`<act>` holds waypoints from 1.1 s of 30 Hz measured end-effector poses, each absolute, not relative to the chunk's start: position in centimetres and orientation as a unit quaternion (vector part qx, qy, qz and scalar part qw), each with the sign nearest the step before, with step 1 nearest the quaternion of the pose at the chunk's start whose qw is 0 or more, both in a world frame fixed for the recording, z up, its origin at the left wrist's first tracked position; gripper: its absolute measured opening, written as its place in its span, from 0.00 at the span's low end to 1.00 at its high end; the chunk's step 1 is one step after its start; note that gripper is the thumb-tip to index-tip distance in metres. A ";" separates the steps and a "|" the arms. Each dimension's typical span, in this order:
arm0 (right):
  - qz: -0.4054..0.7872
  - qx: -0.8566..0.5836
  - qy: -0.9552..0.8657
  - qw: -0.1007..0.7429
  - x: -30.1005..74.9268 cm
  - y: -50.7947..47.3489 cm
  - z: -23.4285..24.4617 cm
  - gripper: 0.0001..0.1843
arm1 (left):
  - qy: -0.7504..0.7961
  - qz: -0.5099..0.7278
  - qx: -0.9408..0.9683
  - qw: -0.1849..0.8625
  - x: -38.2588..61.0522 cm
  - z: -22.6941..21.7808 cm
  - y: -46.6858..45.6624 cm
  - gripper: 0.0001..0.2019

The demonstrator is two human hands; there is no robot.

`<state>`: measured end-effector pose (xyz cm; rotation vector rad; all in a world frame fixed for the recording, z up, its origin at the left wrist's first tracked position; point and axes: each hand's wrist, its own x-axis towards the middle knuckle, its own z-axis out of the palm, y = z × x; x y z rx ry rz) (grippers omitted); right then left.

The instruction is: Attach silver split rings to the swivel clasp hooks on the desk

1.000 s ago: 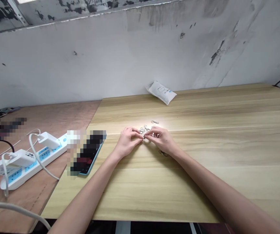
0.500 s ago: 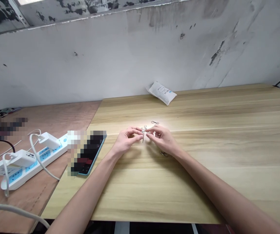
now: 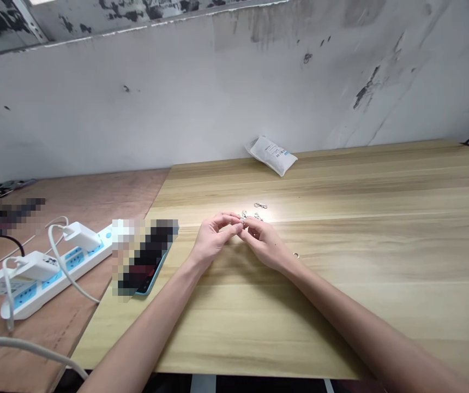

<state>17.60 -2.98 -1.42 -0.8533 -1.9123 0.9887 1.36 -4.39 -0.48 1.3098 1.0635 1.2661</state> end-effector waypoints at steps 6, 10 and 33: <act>0.366 -0.335 -0.769 0.402 17.6 -2.9 -1.5 0.16 | 0.438 0.518 0.563 0.472 1.3 -0.7 -4.4 0.08; 0.361 -0.298 -0.796 0.383 17.8 -2.8 -1.6 0.16 | 0.451 0.510 0.541 0.493 1.2 -0.8 -4.4 0.13; 0.393 -0.337 -0.794 0.319 19.4 -2.3 -0.3 0.18 | 0.492 0.412 0.735 0.217 -0.7 0.8 -4.5 0.04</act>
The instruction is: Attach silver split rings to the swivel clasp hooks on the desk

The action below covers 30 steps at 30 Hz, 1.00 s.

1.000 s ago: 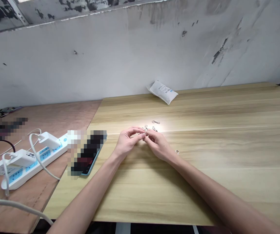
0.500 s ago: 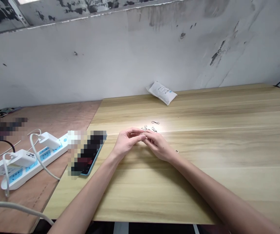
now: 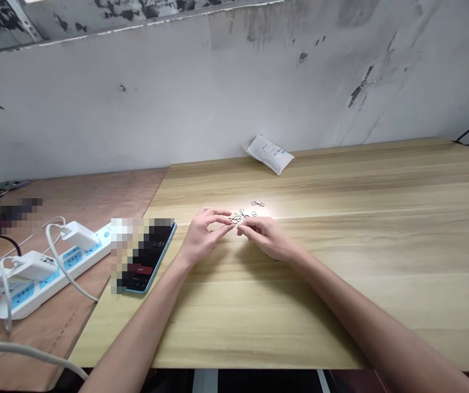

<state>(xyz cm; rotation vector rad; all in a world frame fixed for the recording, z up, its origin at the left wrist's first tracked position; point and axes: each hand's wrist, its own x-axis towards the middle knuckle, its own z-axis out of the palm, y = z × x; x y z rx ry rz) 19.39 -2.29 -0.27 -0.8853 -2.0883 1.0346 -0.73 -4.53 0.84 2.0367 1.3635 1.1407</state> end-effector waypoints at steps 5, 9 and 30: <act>0.501 -0.301 -0.766 0.267 19.9 -2.5 0.5 0.20 | 0.448 0.362 0.814 0.077 -0.3 0.4 -4.8 0.05; 0.564 -0.270 -0.747 0.226 20.2 -2.5 0.8 0.21 | 0.443 0.339 0.829 0.042 -0.4 0.3 -5.0 0.05; 0.229 -0.444 -0.862 0.083 27.1 -2.2 2.8 0.14 | 0.545 0.192 0.789 0.211 -6.2 1.0 -3.7 0.10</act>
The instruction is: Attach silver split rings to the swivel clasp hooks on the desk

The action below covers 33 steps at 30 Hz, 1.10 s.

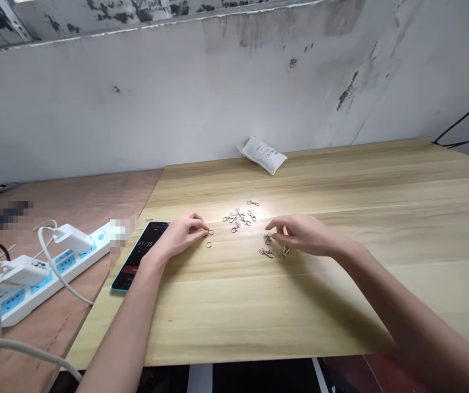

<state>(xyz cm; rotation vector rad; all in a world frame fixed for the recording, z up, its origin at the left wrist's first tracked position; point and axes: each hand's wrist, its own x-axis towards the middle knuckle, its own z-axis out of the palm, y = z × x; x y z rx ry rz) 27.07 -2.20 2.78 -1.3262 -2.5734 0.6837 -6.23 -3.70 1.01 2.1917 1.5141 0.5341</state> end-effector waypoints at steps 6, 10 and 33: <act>0.013 -0.425 -0.903 0.066 26.4 -4.2 0.7 0.14 | 0.524 0.208 0.809 0.168 -5.5 0.1 -3.6 0.09; -0.080 -0.357 -0.930 0.024 25.0 -4.1 0.6 0.13 | 0.513 0.201 0.815 0.178 -5.0 0.5 -4.0 0.09; 0.107 -0.359 -0.909 0.183 19.3 -2.2 0.7 0.08 | 0.521 0.369 0.736 0.224 -1.7 0.1 -4.6 0.03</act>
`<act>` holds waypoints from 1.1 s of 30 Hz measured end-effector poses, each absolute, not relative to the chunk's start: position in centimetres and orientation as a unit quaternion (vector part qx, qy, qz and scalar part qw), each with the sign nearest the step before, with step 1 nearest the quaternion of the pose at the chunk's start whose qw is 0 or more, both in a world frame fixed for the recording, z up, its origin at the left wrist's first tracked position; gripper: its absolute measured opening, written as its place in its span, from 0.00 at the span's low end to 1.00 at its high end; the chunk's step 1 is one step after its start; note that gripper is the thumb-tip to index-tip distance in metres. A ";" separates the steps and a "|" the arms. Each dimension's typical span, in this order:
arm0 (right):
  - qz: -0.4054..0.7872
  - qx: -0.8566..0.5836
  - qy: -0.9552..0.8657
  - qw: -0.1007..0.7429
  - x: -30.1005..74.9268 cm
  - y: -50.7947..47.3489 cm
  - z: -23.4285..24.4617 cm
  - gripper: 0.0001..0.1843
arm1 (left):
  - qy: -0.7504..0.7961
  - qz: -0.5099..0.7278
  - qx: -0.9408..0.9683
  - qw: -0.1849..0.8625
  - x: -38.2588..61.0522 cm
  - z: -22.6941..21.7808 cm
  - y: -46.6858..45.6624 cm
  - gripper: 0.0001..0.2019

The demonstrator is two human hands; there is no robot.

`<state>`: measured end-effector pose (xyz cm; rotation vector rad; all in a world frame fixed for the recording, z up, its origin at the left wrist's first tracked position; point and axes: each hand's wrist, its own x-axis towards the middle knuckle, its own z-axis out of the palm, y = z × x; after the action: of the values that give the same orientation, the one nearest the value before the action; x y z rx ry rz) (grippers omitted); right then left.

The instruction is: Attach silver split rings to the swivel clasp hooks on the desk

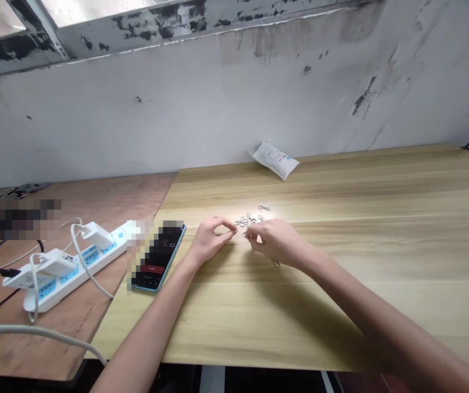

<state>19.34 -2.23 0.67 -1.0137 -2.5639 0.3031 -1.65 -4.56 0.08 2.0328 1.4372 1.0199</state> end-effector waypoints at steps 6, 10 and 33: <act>0.386 -0.351 -0.761 0.387 18.5 -1.9 -1.0 0.07 | 0.512 0.406 0.722 0.228 -1.2 0.0 -4.6 0.04; 0.443 -0.336 -0.718 0.419 18.5 -2.0 -1.5 0.12 | 0.519 0.427 0.684 0.283 -1.0 -0.2 -4.7 0.09; 0.408 -0.350 -0.718 0.443 18.3 -2.4 -1.1 0.12 | 0.508 0.381 0.755 0.166 -1.2 -0.1 -4.6 0.02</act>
<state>18.30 -2.39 -1.06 -0.8683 -1.7802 1.0125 -1.15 -4.63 -0.12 2.1487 1.4462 1.0840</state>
